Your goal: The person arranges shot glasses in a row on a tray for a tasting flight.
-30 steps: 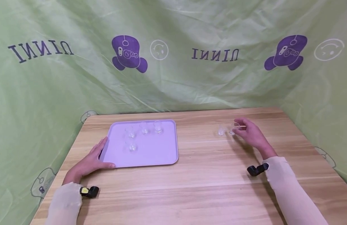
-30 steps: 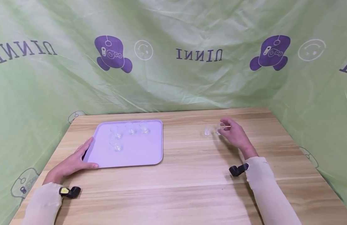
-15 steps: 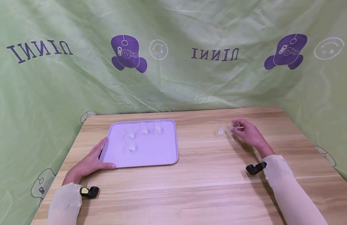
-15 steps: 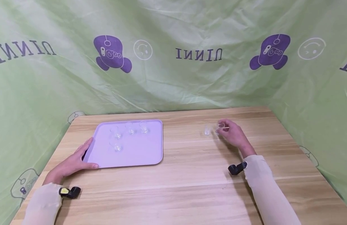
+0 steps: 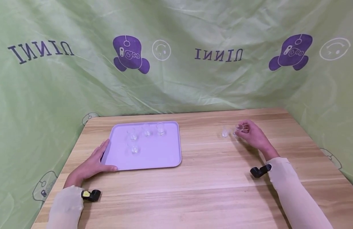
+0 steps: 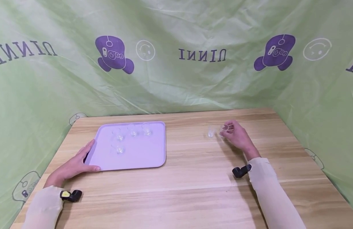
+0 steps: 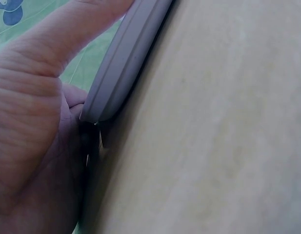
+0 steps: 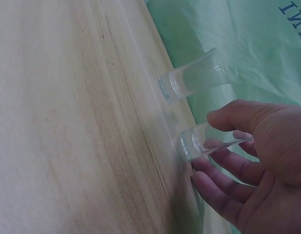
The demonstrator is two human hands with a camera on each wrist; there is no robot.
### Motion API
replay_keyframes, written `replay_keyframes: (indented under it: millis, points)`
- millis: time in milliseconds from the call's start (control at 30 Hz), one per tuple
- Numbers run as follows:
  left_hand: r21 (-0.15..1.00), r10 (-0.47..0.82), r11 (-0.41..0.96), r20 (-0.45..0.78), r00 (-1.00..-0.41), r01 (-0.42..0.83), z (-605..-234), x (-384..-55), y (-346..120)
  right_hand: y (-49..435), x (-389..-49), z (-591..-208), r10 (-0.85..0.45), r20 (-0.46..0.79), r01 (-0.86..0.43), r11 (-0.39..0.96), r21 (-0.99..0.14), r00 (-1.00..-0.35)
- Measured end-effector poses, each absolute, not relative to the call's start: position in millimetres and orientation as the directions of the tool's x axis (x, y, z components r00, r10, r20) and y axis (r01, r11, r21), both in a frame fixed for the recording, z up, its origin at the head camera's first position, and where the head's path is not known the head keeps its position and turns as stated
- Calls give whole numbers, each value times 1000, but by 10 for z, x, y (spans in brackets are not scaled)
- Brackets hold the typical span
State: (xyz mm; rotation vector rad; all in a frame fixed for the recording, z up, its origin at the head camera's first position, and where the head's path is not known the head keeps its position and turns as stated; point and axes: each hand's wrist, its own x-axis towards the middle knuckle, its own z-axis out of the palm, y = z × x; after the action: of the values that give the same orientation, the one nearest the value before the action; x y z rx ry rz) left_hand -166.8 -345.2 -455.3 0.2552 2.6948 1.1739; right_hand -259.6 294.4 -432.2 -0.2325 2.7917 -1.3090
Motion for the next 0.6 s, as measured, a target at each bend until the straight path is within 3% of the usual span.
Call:
replay_keyframes:
  millis: [600]
  points:
    - [759, 209, 650, -117, -971, 48, -4573, -1658, -3465, 3018, -2541, -4245, -107, 9, -74, 622, -779, -994]
